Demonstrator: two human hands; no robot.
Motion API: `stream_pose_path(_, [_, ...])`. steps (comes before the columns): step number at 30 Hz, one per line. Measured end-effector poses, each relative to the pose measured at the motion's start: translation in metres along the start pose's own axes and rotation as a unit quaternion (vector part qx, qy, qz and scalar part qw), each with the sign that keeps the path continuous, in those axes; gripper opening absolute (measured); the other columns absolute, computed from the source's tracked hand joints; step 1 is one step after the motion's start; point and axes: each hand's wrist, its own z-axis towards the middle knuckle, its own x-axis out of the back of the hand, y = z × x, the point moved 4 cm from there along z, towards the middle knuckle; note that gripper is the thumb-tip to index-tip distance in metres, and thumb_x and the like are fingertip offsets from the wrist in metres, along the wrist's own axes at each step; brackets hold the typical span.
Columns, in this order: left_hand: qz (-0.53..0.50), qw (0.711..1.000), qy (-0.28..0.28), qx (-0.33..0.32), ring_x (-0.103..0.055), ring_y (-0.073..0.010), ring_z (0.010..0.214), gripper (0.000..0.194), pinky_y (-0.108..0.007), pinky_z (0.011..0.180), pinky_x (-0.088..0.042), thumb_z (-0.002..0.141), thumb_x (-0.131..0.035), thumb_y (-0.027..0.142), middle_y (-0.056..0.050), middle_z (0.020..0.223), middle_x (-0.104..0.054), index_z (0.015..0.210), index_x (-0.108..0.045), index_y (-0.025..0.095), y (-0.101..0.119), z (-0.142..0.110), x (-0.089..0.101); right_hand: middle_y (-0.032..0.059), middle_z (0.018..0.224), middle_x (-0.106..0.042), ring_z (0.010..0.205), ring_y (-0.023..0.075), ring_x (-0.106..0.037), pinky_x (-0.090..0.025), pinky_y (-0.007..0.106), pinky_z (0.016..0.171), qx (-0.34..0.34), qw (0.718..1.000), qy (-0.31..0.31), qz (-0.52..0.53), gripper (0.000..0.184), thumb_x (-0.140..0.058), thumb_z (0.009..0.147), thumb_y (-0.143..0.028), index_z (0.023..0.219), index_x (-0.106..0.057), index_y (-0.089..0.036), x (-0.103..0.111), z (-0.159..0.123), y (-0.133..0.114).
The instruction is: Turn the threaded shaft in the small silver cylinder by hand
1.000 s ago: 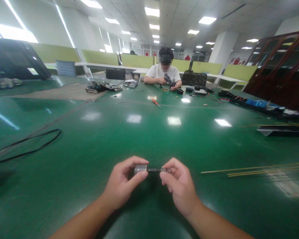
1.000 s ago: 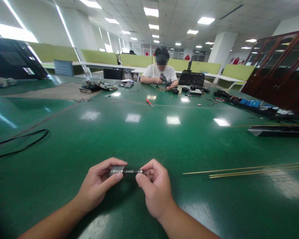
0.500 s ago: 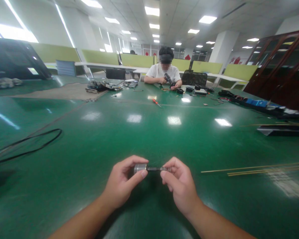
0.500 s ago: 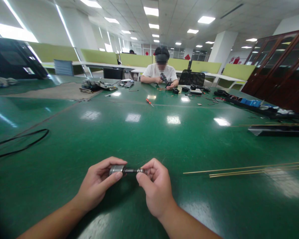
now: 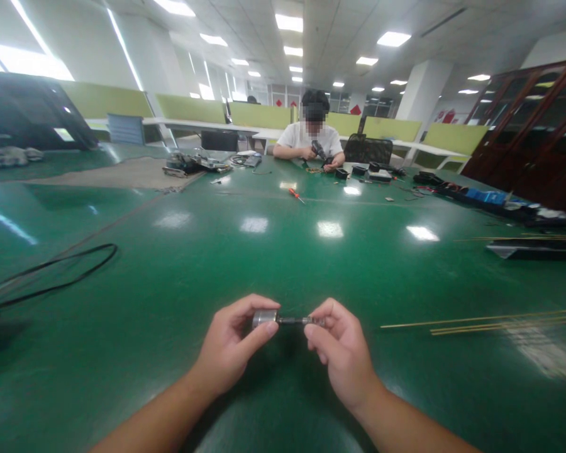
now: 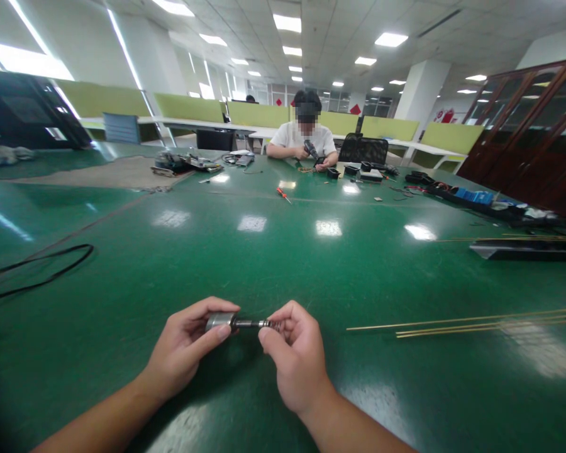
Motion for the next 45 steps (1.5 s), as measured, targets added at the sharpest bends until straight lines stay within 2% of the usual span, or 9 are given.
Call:
stream_pose_path(40, [-0.051,0.998,0.004,0.020,-0.062,-0.0164,0.065,0.019,-0.023,0.061,-0.044,0.082,-0.076,0.033,-0.003,0.072,-0.069,0.093,-0.074,0.017,0.0006,0.0026,0.0015,-0.0052,0.058,-0.057,0.046,0.0063,-0.038,-0.030,0.019,0.046,0.004,1.000,0.004,0.003,0.017,-0.073,0.077,-0.027,0.080,-0.059,-0.018,0.0010,-0.0001,0.0013])
stream_pose_path(45, [-0.072,0.997,0.020,0.032,-0.060,-0.0162,0.066,0.024,-0.024,0.061,-0.044,0.082,-0.077,0.034,-0.002,0.075,-0.067,0.095,-0.067,0.017,-0.0015,0.0042,0.0005,-0.0049,0.057,-0.057,0.045,0.0064,-0.038,-0.026,0.019,0.044,0.007,1.000,0.012,0.007,0.022,-0.074,0.077,-0.032,0.082,-0.058,-0.018,0.0023,-0.0007,0.0014])
